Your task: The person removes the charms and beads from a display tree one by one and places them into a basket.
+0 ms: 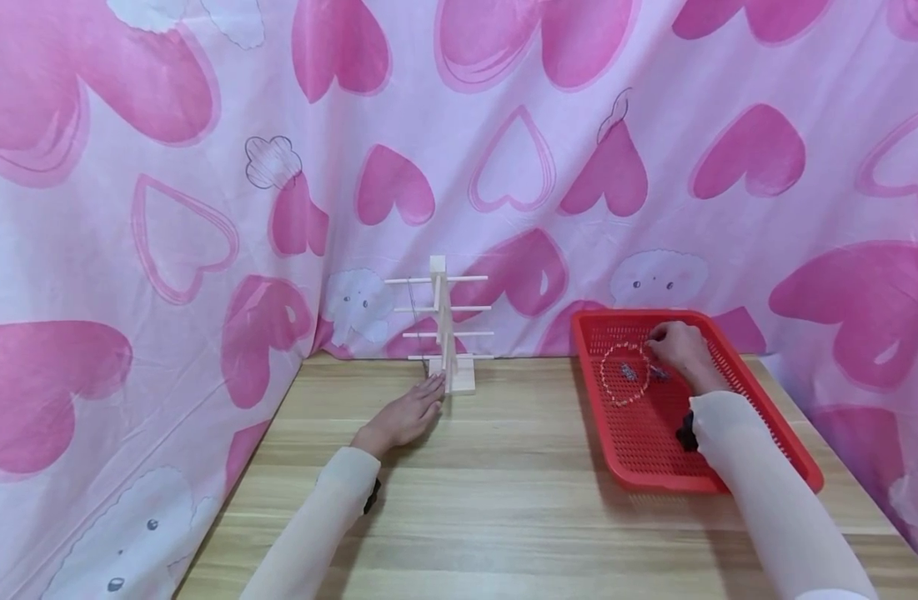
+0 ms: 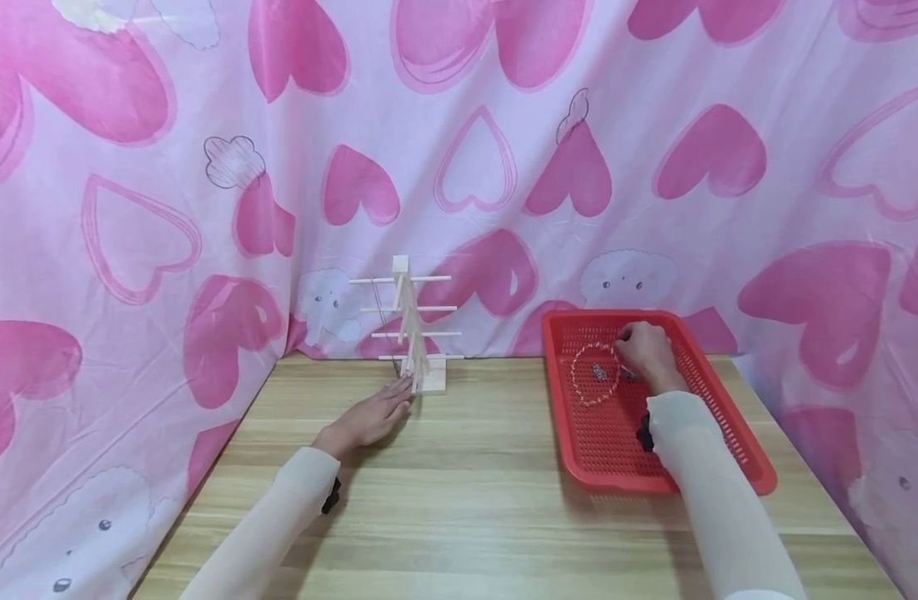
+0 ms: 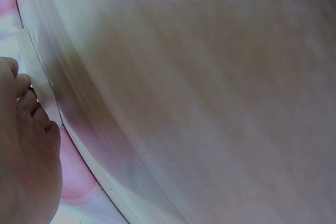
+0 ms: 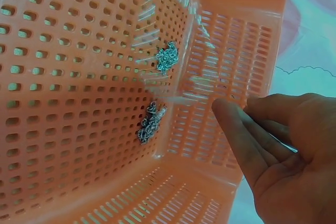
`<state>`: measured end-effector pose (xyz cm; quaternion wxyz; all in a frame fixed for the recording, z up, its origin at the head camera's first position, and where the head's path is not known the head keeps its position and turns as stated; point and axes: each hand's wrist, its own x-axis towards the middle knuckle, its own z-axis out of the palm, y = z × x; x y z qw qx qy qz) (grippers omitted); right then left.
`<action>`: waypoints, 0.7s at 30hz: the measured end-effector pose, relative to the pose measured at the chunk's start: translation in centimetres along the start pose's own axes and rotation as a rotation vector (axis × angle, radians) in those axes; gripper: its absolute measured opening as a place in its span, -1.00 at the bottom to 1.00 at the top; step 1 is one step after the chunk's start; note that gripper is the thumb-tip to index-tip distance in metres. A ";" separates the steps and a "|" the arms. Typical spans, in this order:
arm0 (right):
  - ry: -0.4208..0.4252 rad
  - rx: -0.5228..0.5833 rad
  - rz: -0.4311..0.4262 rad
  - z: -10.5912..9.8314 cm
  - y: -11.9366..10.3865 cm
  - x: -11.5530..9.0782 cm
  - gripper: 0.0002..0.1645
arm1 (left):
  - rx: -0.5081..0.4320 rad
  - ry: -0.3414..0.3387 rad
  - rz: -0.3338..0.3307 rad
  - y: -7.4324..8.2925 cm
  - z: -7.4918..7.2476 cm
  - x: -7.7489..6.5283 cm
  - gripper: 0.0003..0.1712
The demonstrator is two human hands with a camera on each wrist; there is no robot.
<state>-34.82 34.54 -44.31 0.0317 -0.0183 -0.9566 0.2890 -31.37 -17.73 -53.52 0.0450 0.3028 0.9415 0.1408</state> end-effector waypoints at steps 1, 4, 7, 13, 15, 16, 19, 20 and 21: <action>-0.009 0.005 0.004 0.0 0.0 0.0 -0.60 | 0.005 0.001 -0.001 0.0 0.0 0.0 -0.35; -0.028 0.022 0.009 0.0 0.0 -0.1 -0.60 | 0.011 -0.007 -0.011 0.0 -0.2 0.1 -0.35; -0.033 0.028 0.003 0.0 0.0 -0.1 -0.61 | 0.010 -0.017 -0.020 0.1 -0.4 0.1 -0.34; -0.032 0.015 -0.012 0.1 0.0 -0.1 -0.62 | 0.010 -0.025 -0.019 0.2 -0.4 0.0 -0.35; -0.032 0.015 -0.021 0.2 0.0 -0.1 -0.62 | 0.016 -0.028 -0.015 0.2 -0.4 -0.1 -0.35; -0.031 0.015 -0.025 0.2 -0.1 -0.1 -0.62 | 0.019 -0.030 -0.012 0.2 -0.5 -0.1 -0.35; -0.032 0.019 -0.028 0.3 -0.2 -0.3 -0.62 | 0.021 -0.030 -0.003 0.3 -0.5 -0.1 -0.34; -0.033 0.020 -0.027 0.3 -0.3 -0.4 -0.61 | 0.017 -0.032 -0.003 0.3 -0.5 -0.1 -0.34; -0.032 0.021 -0.027 0.3 -0.4 -0.4 -0.61 | 0.011 -0.030 -0.002 0.3 -0.5 -0.1 -0.34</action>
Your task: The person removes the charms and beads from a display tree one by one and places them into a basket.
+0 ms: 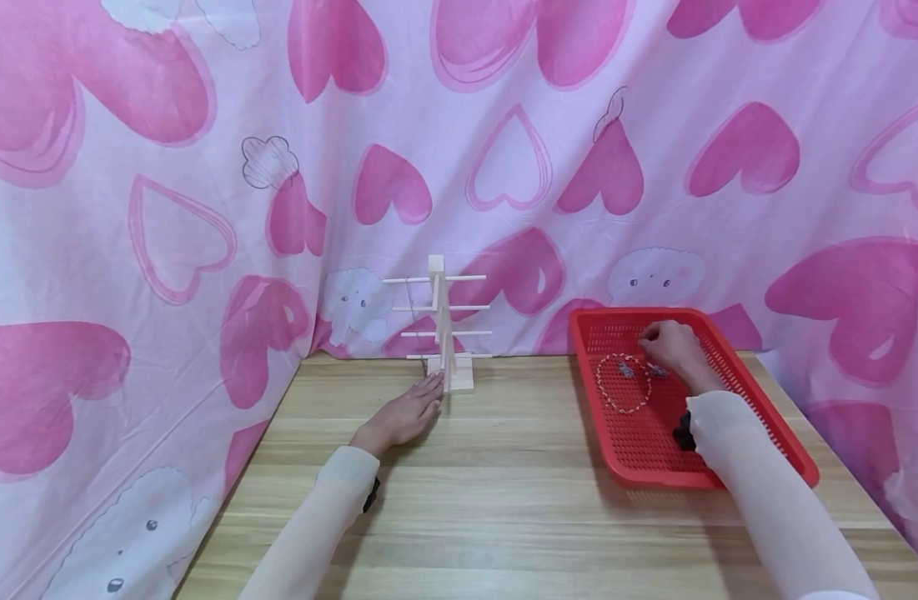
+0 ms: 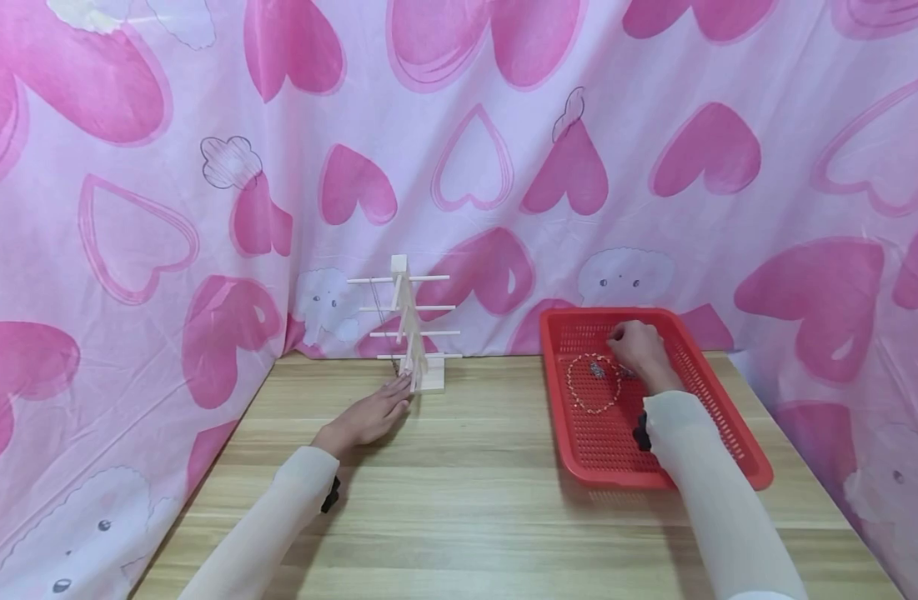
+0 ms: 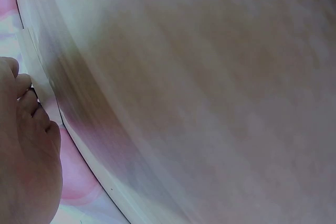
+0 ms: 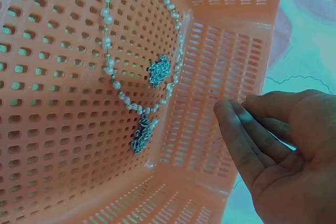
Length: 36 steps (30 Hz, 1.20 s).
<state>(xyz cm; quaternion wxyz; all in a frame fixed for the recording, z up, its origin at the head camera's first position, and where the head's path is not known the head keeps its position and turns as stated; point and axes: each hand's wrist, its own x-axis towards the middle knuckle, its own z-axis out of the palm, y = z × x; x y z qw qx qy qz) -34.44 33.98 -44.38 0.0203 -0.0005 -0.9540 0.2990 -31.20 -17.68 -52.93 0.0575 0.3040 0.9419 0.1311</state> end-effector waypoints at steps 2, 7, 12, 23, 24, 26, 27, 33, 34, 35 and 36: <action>0.004 0.000 0.001 0.0 -0.3 0.0 -0.60 | -0.012 0.004 -0.003 0.0 0.0 0.0 -0.34; 0.028 -0.002 -0.025 -0.1 -1.7 -0.2 -0.59 | -0.031 0.007 -0.018 -0.1 0.0 0.0 -0.34; 0.048 -0.006 -0.085 -0.3 -4.1 -0.4 -0.60 | -0.044 0.017 -0.022 -0.1 -0.1 -0.2 -0.35; 0.048 0.025 -0.163 0.4 -10.2 -0.9 -0.68 | -0.031 0.013 -0.016 -0.1 0.0 0.0 -0.35; 0.051 0.021 -0.178 0.6 -10.8 -0.9 -0.68 | -0.029 0.012 -0.017 -0.1 0.0 0.0 -0.35; 0.051 0.027 -0.203 1.0 -12.1 -1.0 -0.70 | -0.025 0.010 -0.020 -0.2 0.1 0.1 -0.35; 0.054 0.027 -0.221 1.2 -12.7 -1.1 -0.70 | -0.021 0.010 -0.021 -0.3 0.2 0.1 -0.35; 0.040 0.031 -0.318 2.8 -16.1 -1.6 -0.75 | -0.015 0.012 -0.020 -0.6 0.3 0.2 -0.34; 0.032 0.031 -0.328 3.1 -16.6 -1.7 -0.74 | -0.011 0.010 -0.019 -0.6 0.3 0.2 -0.34; 0.026 0.033 -0.336 3.4 -17.1 -1.8 -0.75 | -0.003 0.008 -0.018 -0.6 0.3 0.2 -0.34; 0.018 0.036 -0.342 3.7 -17.6 -1.8 -0.74 | 0.007 0.004 -0.018 -0.6 0.3 0.2 -0.34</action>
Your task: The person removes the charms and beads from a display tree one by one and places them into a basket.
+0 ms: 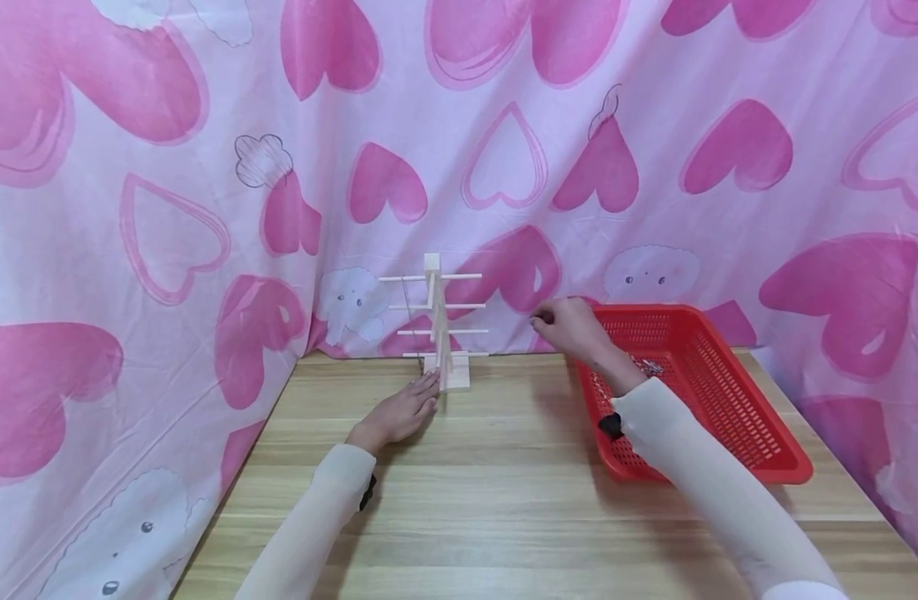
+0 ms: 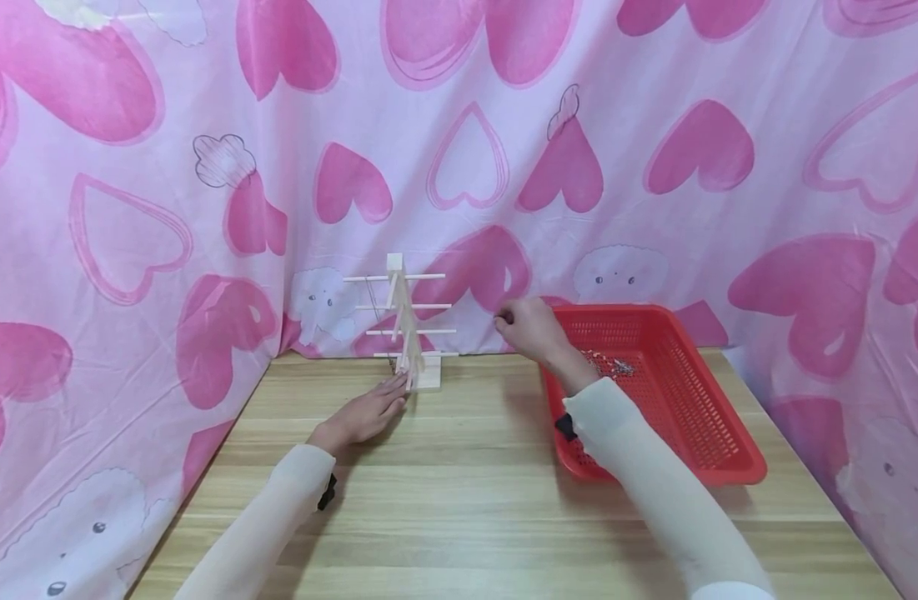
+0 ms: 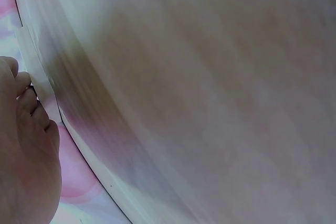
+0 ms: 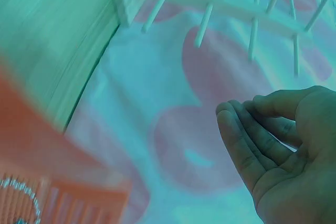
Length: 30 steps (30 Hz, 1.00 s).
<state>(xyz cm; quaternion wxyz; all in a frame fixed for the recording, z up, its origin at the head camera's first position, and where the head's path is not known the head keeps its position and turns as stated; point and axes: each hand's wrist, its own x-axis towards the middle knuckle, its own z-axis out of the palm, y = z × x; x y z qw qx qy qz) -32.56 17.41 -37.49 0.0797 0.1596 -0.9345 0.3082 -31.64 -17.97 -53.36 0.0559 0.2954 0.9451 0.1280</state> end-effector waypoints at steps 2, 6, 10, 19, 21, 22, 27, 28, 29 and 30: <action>-0.010 0.011 -0.019 0.6 -0.8 0.2 -0.74 | 0.017 -0.008 0.002 0.0 -0.1 0.0 -0.34; -0.026 0.016 -0.053 2.0 -2.3 0.6 -0.75 | 0.006 -0.012 0.002 0.0 -0.2 0.1 -0.35; -0.042 -0.004 -0.099 3.7 -3.3 1.0 -0.77 | -0.033 -0.001 -0.011 0.0 -0.2 0.0 -0.35; -0.072 -0.018 -0.132 7.7 -4.9 1.3 -0.81 | -0.060 0.008 -0.014 -0.1 -0.1 0.1 -0.36; -0.087 -0.010 -0.135 8.6 -5.2 1.2 -0.79 | -0.070 0.015 -0.008 -0.1 -0.2 0.1 -0.36; -0.094 -0.009 -0.139 9.1 -5.3 1.1 -0.79 | -0.072 0.016 -0.007 -0.2 -0.2 0.1 -0.36; -0.150 0.006 -0.114 11.2 -5.2 0.6 -0.72 | -0.076 0.017 -0.005 -0.3 -0.1 0.1 -0.36; -0.164 -0.001 -0.107 11.6 -5.1 0.5 -0.70 | -0.077 0.015 -0.006 -0.3 -0.1 0.2 -0.36; -0.183 -0.008 -0.096 12.0 -4.9 0.4 -0.67 | -0.078 0.013 -0.008 -0.2 -0.1 0.1 -0.36; -0.199 -0.019 -0.090 12.5 -4.6 0.3 -0.65 | -0.081 0.013 -0.008 -0.2 -0.1 0.1 -0.36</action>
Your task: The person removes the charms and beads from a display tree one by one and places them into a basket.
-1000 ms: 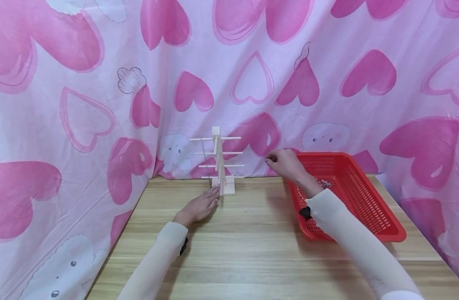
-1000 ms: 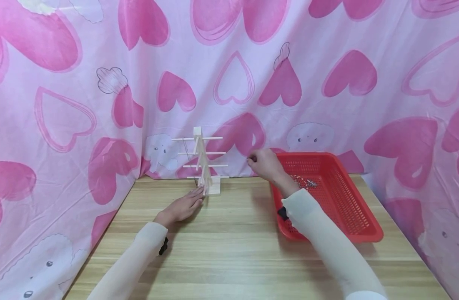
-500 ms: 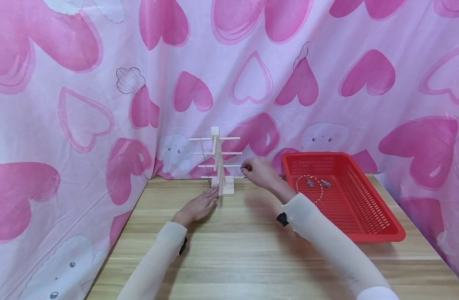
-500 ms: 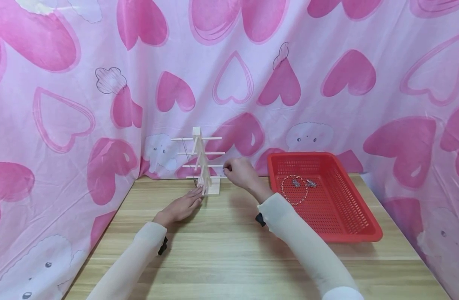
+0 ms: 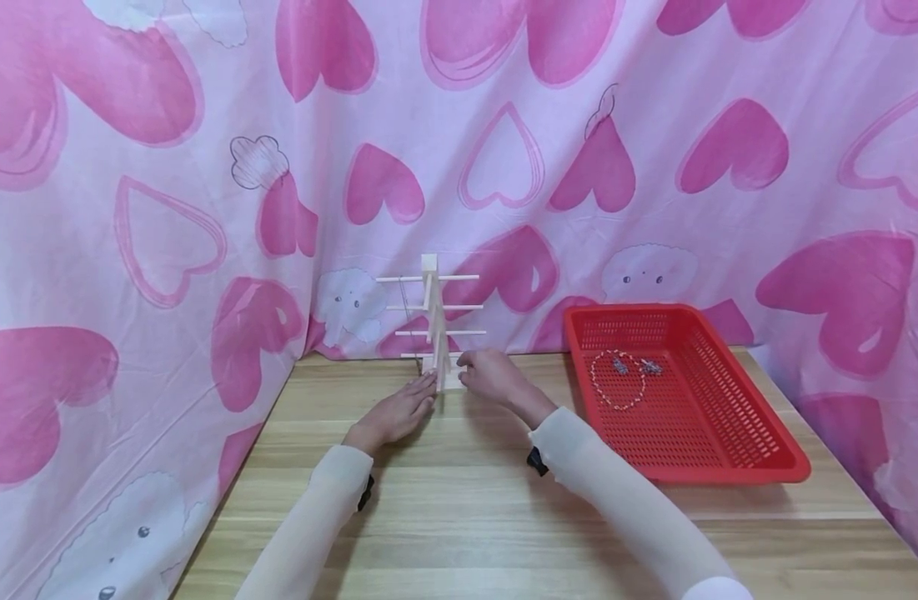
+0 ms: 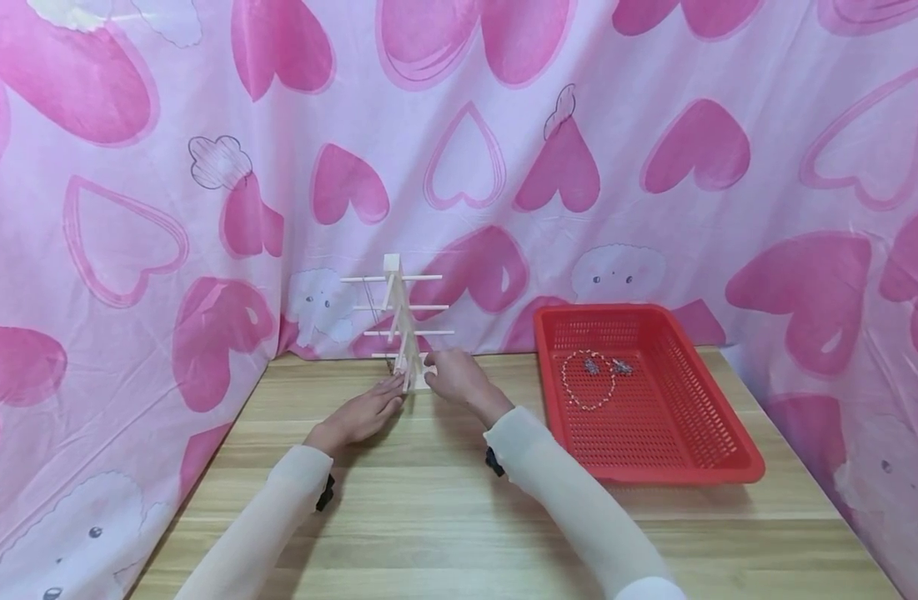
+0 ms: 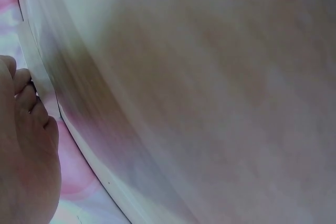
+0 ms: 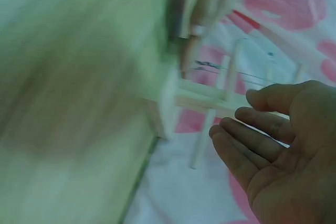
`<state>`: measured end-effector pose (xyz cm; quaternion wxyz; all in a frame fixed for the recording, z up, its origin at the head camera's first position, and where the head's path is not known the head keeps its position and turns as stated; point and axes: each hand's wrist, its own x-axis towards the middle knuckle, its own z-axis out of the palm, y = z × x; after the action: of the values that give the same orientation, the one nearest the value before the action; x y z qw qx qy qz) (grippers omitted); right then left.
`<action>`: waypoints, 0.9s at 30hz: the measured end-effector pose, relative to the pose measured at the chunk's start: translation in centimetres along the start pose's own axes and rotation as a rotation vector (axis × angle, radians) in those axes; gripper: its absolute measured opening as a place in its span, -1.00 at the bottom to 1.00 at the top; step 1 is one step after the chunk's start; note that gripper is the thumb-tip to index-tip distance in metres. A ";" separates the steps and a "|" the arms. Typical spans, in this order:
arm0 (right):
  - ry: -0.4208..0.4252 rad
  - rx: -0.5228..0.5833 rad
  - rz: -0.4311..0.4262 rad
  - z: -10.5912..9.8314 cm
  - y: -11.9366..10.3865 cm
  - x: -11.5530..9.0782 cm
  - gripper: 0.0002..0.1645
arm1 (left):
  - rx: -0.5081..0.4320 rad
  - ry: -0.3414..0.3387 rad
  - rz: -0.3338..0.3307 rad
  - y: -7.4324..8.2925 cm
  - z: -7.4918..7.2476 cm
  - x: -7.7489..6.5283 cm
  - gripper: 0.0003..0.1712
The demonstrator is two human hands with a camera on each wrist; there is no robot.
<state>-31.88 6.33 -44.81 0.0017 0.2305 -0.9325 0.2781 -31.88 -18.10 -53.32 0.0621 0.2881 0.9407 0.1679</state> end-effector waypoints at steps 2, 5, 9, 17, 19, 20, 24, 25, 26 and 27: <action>-0.040 -0.020 0.005 1.0 0.6 -0.1 -0.58 | -0.002 -0.007 -0.010 0.0 0.0 -0.1 -0.36; -0.082 -0.035 -0.024 2.3 1.4 -0.3 -0.49 | -0.003 -0.020 -0.023 0.1 0.0 -0.2 -0.36; -0.138 -0.021 -0.036 3.6 2.2 -0.8 -0.29 | 0.005 -0.017 -0.021 0.1 -0.1 -0.3 -0.36; -0.241 -0.088 -0.051 5.3 2.7 -1.2 -0.08 | 0.019 -0.016 -0.007 0.0 -0.2 0.0 -0.36; -0.251 -0.120 -0.062 5.6 2.8 -1.2 -0.07 | 0.019 -0.015 -0.008 0.0 -0.1 0.0 -0.36; -0.255 -0.138 -0.068 5.8 2.9 -1.2 -0.07 | 0.012 -0.013 -0.008 0.0 -0.1 0.0 -0.36; -0.262 -0.189 -0.079 6.3 3.1 -1.2 -0.06 | 0.005 -0.009 -0.006 0.1 -0.1 0.0 -0.35; -0.266 -0.199 -0.080 6.5 3.2 -1.2 -0.05 | 0.008 -0.010 -0.005 0.1 -0.1 0.0 -0.35; -0.272 -0.211 -0.079 6.7 3.2 -1.2 -0.04 | 0.011 -0.010 -0.003 0.1 -0.1 0.0 -0.35; -0.273 -0.215 -0.079 6.7 3.2 -1.2 -0.04 | 0.016 -0.014 -0.003 0.1 -0.2 -0.1 -0.35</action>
<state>-31.36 5.72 -52.33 -0.0896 0.3010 -0.9386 0.1428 -31.83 -18.14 -53.10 0.0666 0.2883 0.9420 0.1582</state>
